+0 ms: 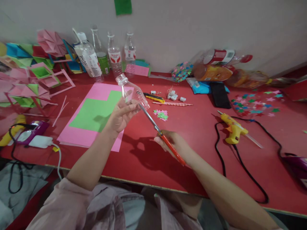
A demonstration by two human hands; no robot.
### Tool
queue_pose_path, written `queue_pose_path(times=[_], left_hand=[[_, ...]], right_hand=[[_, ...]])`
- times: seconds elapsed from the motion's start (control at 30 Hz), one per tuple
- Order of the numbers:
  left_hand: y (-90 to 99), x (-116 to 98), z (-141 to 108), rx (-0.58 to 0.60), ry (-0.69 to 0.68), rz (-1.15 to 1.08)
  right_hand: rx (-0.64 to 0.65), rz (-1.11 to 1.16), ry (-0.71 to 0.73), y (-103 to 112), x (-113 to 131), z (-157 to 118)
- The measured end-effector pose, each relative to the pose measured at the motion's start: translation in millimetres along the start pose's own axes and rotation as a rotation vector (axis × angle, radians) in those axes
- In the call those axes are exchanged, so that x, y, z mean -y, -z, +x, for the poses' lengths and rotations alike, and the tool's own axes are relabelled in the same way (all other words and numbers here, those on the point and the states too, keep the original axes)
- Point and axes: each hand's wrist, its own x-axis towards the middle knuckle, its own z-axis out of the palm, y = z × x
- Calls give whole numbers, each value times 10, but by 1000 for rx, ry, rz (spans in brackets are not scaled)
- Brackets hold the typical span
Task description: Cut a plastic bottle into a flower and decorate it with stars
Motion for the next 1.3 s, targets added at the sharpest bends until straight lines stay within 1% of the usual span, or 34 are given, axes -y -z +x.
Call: queue_pose_path(times=[0.07, 0.1, 0.27, 0.43, 0.6, 0.93, 1.17, 1.3], left_hand=[[0, -15, -21, 47, 7, -24], [4, -17, -27, 51, 8, -29], [42, -4, -19, -9, 11, -43], [39, -21, -12, -16, 1, -86], [30, -27, -7, -50, 13, -58], [51, -17, -7, -29, -10, -34], [76, -18, -7, -3, -32, -22], [72, -25, -2, -9, -23, -4]], right_hand=[[-2, 6, 12, 6, -13, 5], [-2, 9, 21, 8, -20, 6], [39, 31, 57, 8, -31, -12], [14, -2, 25, 26, -4, -22], [36, -10, 22, 43, 14, -21], [56, 62, 22, 43, 3, -31], [45, -29, 28, 69, 8, -27], [36, -100, 20, 71, 4, -37]])
